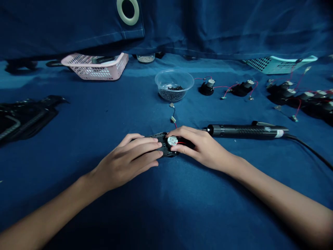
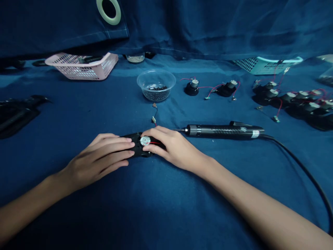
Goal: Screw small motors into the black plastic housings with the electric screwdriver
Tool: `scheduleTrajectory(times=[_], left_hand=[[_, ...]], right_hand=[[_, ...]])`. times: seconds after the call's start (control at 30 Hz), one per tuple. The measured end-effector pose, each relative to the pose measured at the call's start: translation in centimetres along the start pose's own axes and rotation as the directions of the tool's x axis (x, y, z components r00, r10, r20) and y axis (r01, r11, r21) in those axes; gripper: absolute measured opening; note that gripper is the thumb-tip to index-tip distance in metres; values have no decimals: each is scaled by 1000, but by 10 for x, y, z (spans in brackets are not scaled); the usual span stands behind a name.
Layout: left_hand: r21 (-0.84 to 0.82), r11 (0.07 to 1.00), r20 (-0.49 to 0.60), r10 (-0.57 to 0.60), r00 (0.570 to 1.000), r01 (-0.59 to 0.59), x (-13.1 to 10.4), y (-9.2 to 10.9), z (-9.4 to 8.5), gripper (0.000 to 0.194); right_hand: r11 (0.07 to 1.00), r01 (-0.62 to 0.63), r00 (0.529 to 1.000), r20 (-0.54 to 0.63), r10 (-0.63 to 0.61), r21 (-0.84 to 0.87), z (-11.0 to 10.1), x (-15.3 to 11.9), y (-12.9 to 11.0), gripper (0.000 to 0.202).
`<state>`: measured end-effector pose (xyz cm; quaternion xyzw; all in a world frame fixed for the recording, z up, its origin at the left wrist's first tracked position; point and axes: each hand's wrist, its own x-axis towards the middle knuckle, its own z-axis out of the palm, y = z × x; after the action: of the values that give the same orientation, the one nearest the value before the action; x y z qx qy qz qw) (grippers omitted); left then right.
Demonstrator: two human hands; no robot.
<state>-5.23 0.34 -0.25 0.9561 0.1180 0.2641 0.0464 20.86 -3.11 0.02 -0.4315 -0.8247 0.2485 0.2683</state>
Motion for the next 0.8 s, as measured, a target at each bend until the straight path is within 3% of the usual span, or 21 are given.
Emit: scheduleTrajectory(times=[0.5,0.8], left_hand=[[42,998,20,45,999,-46,4,5,-2,31],[28,999,71,-20,997,18,3,7,-4,32]], right_hand=[[1000,-16,1000,21,15,12,0,-1,1,30],[1000,-4,1000,15,4,23,-2,0,0,28]])
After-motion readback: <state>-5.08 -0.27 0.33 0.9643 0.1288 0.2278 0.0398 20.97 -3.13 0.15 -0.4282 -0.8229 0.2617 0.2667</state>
